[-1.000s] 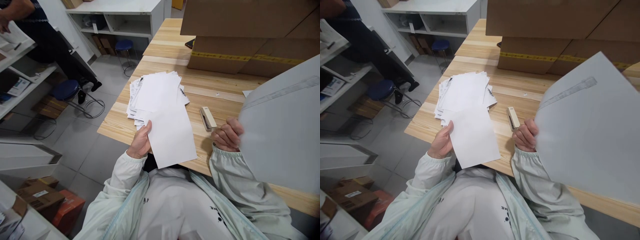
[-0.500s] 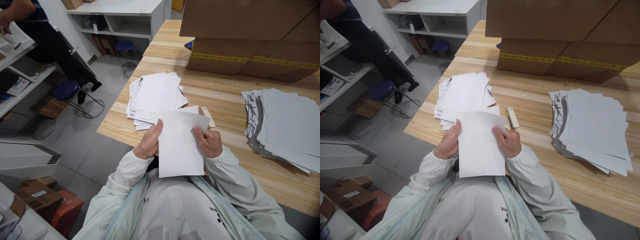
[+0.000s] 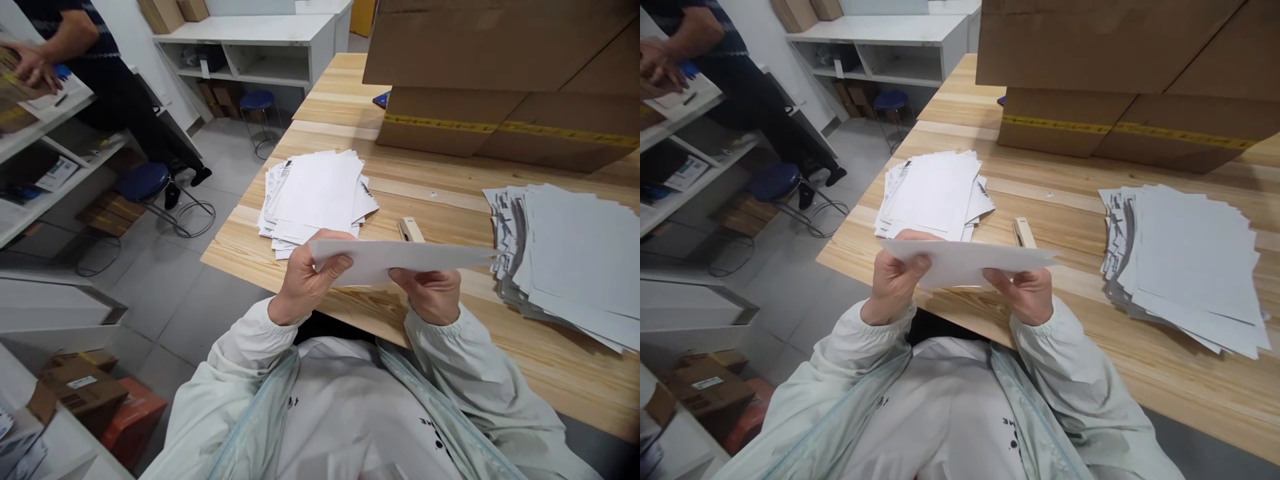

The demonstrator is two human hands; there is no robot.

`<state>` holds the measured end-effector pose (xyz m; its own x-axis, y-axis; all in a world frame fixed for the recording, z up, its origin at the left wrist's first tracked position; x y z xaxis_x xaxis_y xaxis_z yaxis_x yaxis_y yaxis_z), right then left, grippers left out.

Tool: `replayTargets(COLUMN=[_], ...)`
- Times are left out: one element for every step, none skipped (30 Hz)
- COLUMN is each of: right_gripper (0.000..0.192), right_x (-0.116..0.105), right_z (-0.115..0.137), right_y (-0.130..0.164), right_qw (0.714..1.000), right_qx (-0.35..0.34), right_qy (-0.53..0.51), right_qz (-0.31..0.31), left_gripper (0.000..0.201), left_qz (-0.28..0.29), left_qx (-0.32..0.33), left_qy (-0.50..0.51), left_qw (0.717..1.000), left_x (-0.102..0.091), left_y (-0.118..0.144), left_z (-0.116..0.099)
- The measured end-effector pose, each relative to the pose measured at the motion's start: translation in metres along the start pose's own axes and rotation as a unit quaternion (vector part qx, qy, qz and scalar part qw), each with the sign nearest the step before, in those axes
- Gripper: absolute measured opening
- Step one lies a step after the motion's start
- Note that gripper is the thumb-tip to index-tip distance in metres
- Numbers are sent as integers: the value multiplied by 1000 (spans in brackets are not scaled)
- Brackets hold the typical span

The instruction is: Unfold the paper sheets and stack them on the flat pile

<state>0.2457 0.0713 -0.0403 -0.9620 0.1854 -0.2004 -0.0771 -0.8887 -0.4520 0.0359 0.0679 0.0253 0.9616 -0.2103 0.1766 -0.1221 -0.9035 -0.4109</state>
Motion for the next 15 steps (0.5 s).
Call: replayTargets(right_gripper=[8,7,6,5,4,4,6,9,12,14,15,16,15,15,16], right_x=[1,2,3,3,3,2,2,1,1,0,0,1,1,1,0], right_z=[1,2,3,3,3,2,0,-2,-5,-7,-8,-9,-9,-9,-9], right_y=[0,0,-1,-1,-2,-1,-1,0,2,3,4,5,6,6,6], right_qw=[1000,1000,999,999,998,999,999,1000,1000,999,999,1000,1000,1000,1000], right_qx=[-11,-24,-36,-44,-46,-40,-29,-16,-2,6,10,10,9,11,14], right_qy=[-1,-6,-12,-15,-13,-6,6,18,28,33,31,24,16,11,10], right_qz=[-1,6,17,26,29,23,12,-1,-10,-15,-16,-13,-10,-7,-8], left_gripper=[27,27,27,27,28,28,29,29,29,29,28,27,27,27,27], left_qz=[-14,-27,-36,-43,-48,-54,-59,-65,-68,-72,-73,-74,-75,-77,-78], left_qx=[8,9,5,2,0,0,0,1,3,3,3,2,0,-2,-3], left_qy=[4,14,24,30,29,21,10,-2,-10,-14,-13,-11,-9,-8,-9], left_qw=[1000,1000,999,999,998,998,998,998,998,997,997,997,997,997,997], left_x=[0,0,0,0,1,1,2,2,3,3,4,4,5,6,6], left_y=[0,1,2,3,3,4,4,5,5,5,6,6,6,7,7], left_z=[3,6,9,11,11,12,11,11,10,9,9,9,9,8,8])
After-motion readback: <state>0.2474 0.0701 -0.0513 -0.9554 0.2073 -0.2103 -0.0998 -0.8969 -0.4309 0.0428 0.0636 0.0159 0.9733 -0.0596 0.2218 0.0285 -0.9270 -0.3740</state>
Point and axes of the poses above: each hand's wrist, its own y-axis away from the middle knuckle, its own x-axis out of the palm, z = x × y, the point moved 3 cm from there along -y, towards the middle knuckle, and after that the axes turned 12 degrees about y, right-handed, at the moved point
